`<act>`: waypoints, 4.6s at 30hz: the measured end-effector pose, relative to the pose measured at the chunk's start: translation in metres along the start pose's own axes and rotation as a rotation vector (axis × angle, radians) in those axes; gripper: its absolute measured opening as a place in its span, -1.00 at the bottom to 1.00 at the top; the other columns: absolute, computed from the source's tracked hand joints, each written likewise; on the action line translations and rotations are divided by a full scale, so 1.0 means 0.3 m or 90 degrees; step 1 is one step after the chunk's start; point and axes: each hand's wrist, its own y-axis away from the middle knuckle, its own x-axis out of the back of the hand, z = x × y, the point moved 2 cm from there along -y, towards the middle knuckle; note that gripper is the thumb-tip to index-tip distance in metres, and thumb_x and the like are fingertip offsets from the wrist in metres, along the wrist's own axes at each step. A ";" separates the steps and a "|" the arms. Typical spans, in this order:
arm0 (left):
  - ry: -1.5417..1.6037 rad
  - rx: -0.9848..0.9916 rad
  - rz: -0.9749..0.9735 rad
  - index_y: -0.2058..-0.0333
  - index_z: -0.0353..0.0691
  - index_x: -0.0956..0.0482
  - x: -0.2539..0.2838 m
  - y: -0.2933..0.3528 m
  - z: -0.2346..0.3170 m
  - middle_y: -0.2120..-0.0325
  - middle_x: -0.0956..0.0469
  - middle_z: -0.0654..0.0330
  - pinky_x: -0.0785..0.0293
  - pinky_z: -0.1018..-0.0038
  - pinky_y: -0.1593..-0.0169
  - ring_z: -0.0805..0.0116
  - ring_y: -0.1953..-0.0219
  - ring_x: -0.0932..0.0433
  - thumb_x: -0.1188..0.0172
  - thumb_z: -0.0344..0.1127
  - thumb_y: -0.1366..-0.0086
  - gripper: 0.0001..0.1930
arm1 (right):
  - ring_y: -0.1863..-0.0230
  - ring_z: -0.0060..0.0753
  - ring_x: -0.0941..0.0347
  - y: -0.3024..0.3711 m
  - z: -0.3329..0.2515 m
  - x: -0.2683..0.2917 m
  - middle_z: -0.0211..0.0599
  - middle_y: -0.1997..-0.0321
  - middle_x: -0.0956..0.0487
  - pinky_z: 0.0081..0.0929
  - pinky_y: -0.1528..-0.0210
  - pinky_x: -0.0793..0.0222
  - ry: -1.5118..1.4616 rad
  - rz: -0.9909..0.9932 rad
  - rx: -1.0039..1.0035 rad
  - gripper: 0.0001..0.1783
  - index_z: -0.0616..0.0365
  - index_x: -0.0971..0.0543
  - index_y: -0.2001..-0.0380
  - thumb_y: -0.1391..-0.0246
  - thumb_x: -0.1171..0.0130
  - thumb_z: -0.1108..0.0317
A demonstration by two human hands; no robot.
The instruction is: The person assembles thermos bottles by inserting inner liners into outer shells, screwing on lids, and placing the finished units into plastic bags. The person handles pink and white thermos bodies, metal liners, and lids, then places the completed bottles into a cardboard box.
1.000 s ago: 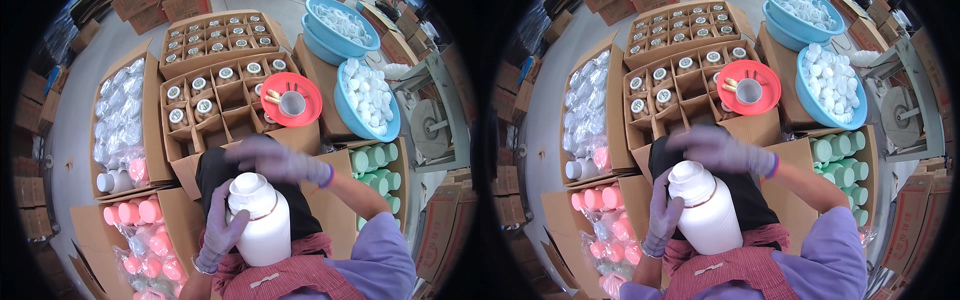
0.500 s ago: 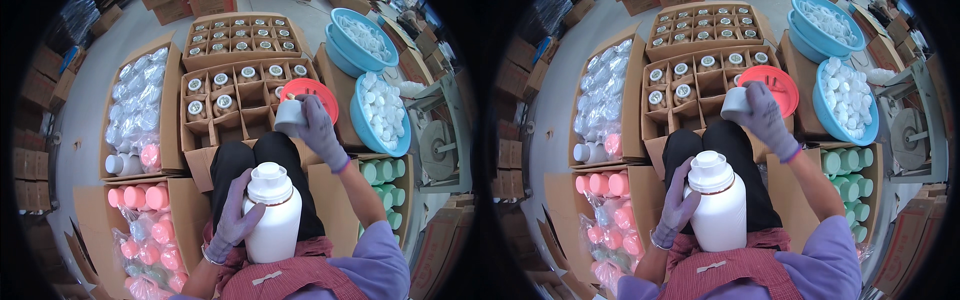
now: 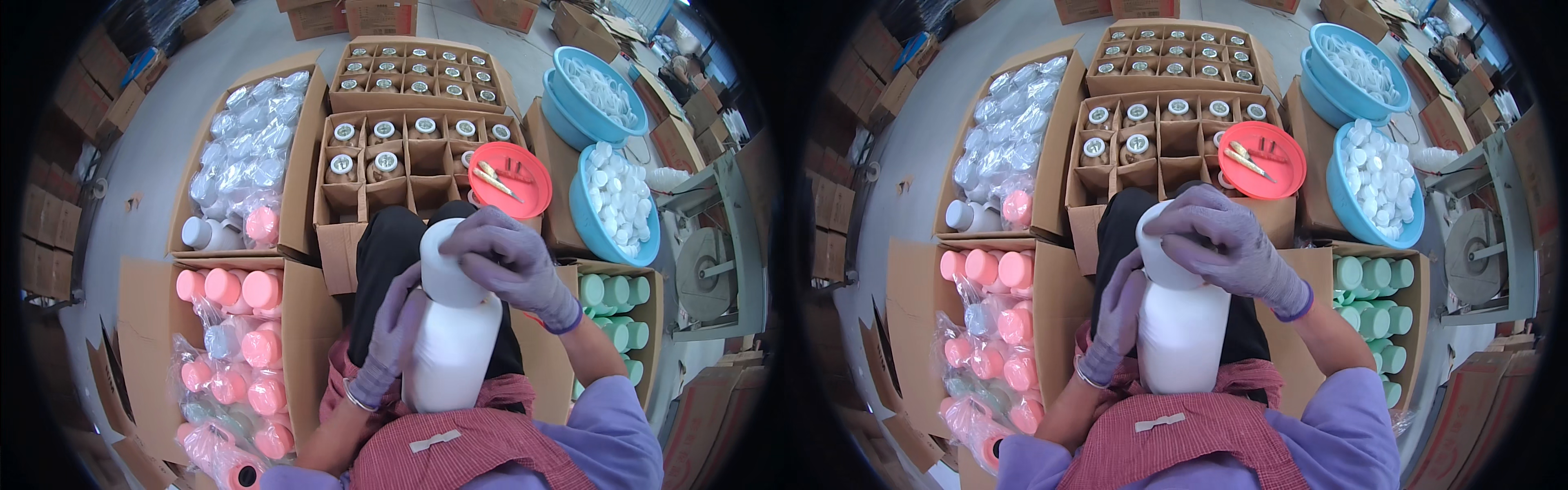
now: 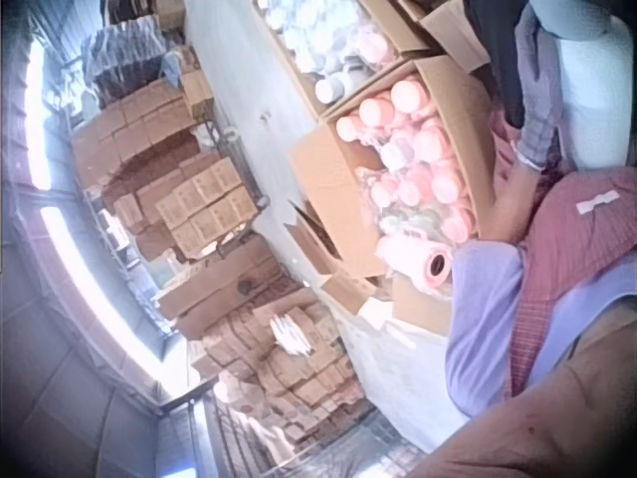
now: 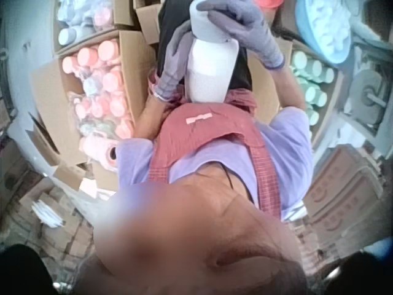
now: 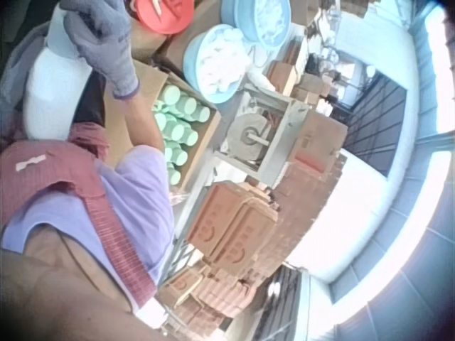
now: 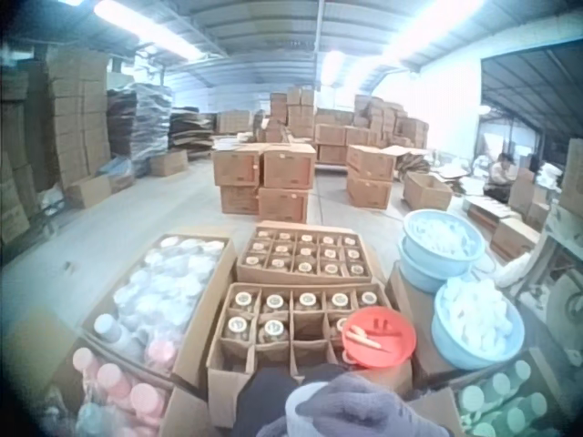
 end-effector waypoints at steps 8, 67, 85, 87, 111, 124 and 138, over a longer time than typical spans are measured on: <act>0.278 0.006 0.022 -0.23 -0.35 -0.32 0.020 0.025 -0.031 -0.15 -0.44 0.03 -0.32 0.45 -0.25 0.36 -0.15 -0.43 0.11 -0.18 -0.54 -0.56 | -0.27 -0.01 -0.35 0.103 -0.021 -0.022 -0.10 -0.21 -0.46 -0.14 -0.31 -0.25 0.035 0.000 0.024 -0.47 0.08 -0.57 -0.12 -0.03 -0.29 0.30; -0.807 -0.078 0.452 -0.06 -0.35 -0.52 0.986 -0.587 0.098 -0.01 -0.53 -0.13 -0.35 0.13 -0.19 -0.04 -0.13 -0.46 -0.20 0.24 -0.23 -0.28 | -0.14 -0.42 -0.44 -0.315 0.217 -0.102 -0.24 -0.06 -0.54 -0.43 -0.24 -0.30 -0.353 -0.259 -0.239 -0.58 0.27 -0.56 -0.03 -0.22 0.00 0.23; -0.960 -0.076 0.354 -0.08 -0.22 -0.56 1.326 -0.919 0.046 -0.03 -0.57 -0.06 -0.43 0.18 -0.16 -0.07 -0.07 -0.53 -0.22 0.30 -0.22 -0.29 | -0.05 -0.60 -0.45 -0.625 0.413 -0.216 -0.38 0.03 -0.62 -0.53 -0.17 -0.35 -0.311 -0.224 -0.236 -0.63 0.18 -0.58 -0.05 -0.36 -0.07 0.17; -1.131 0.381 0.157 -0.22 -0.26 -0.44 1.342 -0.919 -0.125 -0.25 -0.38 -0.07 -0.12 -0.07 -0.35 -0.12 -0.30 -0.32 -0.21 0.47 -0.09 -0.03 | -0.01 -0.54 -0.50 -0.598 0.415 -0.227 -0.32 0.06 -0.63 -0.54 -0.14 -0.37 -0.230 -0.236 -0.285 -0.60 0.20 -0.58 -0.04 -0.32 -0.09 0.13; -0.525 -0.432 -0.127 -0.43 -0.27 0.02 0.394 -0.616 0.473 -0.38 -0.13 -0.03 -0.02 0.13 -0.45 0.05 -0.41 -0.13 -0.38 0.10 -0.05 0.11 | 0.36 -0.53 -0.57 -0.812 0.378 0.130 -0.40 0.32 -0.64 -0.52 0.28 -0.50 -0.545 0.217 -0.286 -0.69 0.22 -0.61 0.15 -0.19 -0.28 0.19; 0.132 -0.064 0.074 0.01 -0.43 -0.56 0.247 -0.408 -0.054 0.16 -0.63 0.16 -0.54 0.51 0.01 0.42 0.13 -0.59 -0.09 -0.35 -0.33 -0.66 | 0.20 -0.41 -0.56 -0.037 0.607 0.076 -0.23 0.28 -0.65 -0.40 0.05 -0.45 -0.008 0.447 -0.367 -0.60 0.23 -0.55 0.00 -0.04 -0.25 0.45; -0.458 -0.105 -0.366 0.06 -0.26 -0.58 0.291 0.495 -0.084 0.04 -0.61 0.20 -0.49 0.36 -0.11 0.37 0.01 -0.57 -0.18 -0.43 -0.29 -0.76 | 0.21 -0.20 -0.46 0.729 0.068 -0.408 -0.32 0.29 -0.50 -0.11 -0.09 -0.40 0.145 -0.056 0.052 -0.73 0.01 -0.55 0.29 0.16 -0.28 0.32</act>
